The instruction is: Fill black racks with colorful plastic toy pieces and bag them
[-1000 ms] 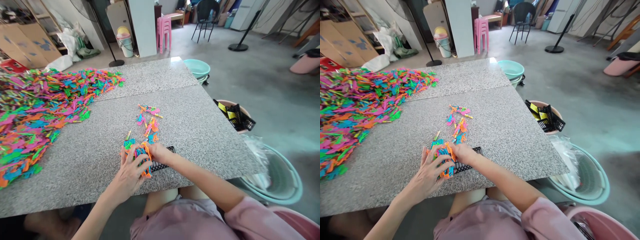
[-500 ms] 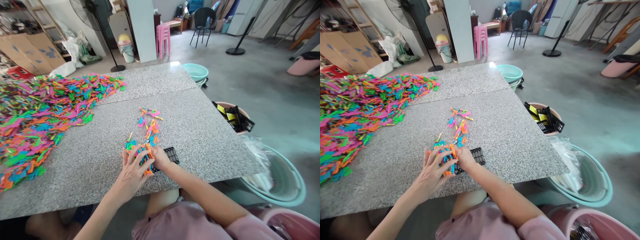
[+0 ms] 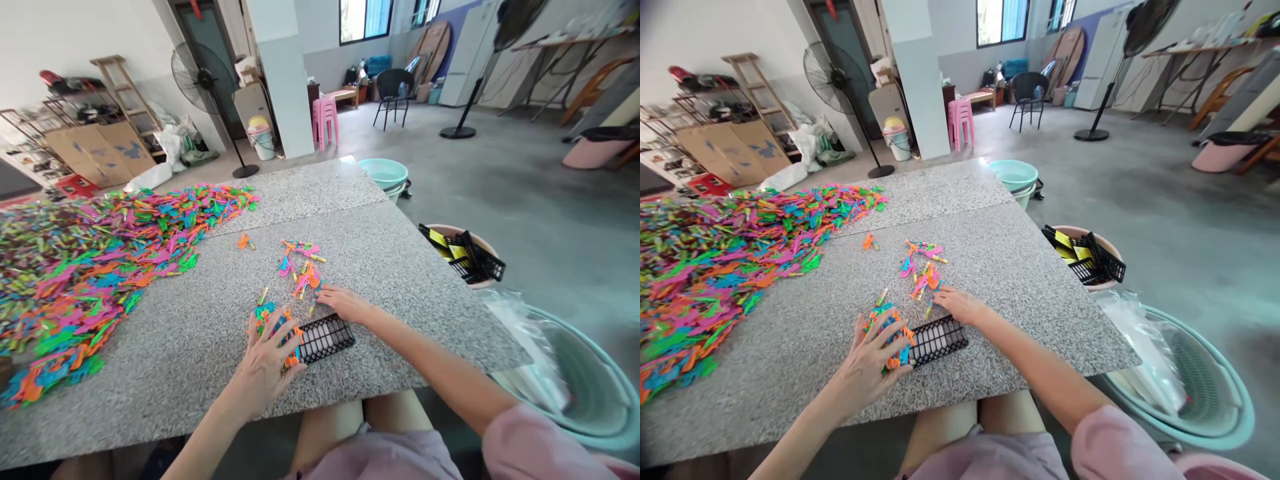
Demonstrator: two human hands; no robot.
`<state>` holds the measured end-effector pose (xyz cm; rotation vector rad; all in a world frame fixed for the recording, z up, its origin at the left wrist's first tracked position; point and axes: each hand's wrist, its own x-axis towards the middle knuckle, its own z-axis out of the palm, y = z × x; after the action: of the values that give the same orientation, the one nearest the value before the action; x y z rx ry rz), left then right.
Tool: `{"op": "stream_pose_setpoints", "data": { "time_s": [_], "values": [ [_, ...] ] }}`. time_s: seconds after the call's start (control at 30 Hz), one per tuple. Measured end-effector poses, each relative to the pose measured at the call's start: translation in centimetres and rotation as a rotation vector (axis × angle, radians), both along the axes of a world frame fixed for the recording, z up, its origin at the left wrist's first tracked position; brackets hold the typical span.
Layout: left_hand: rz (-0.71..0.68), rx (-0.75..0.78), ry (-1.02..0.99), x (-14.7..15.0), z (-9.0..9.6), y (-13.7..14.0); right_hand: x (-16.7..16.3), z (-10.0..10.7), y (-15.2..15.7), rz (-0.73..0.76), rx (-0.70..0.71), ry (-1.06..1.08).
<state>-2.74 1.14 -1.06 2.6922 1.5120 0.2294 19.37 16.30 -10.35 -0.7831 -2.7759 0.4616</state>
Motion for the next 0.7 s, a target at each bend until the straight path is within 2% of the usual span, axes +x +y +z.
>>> {"op": "stream_pose_setpoints", "data": {
  "time_s": [0.07, 0.13, 0.23, 0.3, 0.43, 0.57, 0.63, 0.7],
  "values": [
    [0.024, -0.007, -0.020, 0.1, -0.1, 0.1, 1.3, 0.2, 0.2, -0.109, -0.021, 0.026],
    [0.054, -0.009, -0.019, 0.4, 0.0, 0.3, 1.2, 0.7, -0.3, -0.320, -0.025, 0.046],
    [0.068, -0.011, 0.005, 0.8, 0.2, 0.5, -1.0, 1.8, -1.7, -0.666, -0.069, -0.007],
    [0.059, -0.015, 0.029, 0.9, 0.4, 0.5, -2.6, 2.4, -2.3, -0.790, -0.164, -0.085],
    [0.038, -0.023, 0.080, 1.0, 0.6, 0.5, -2.7, 3.0, -1.4, -0.948, -0.340, -0.079],
    [0.029, -0.051, 0.077, 1.0, 0.9, 0.5, -0.2, 2.8, -0.1, -1.026, -0.606, 0.201],
    [0.031, -0.066, 0.064, 1.0, 0.9, 0.6, 0.5, 2.5, -1.1, -1.011, -0.725, 0.277],
    [0.028, -0.076, 0.061, 0.9, 0.9, 0.6, 0.3, 1.9, -3.6, -0.962, -0.812, 0.350]
  ]
}}
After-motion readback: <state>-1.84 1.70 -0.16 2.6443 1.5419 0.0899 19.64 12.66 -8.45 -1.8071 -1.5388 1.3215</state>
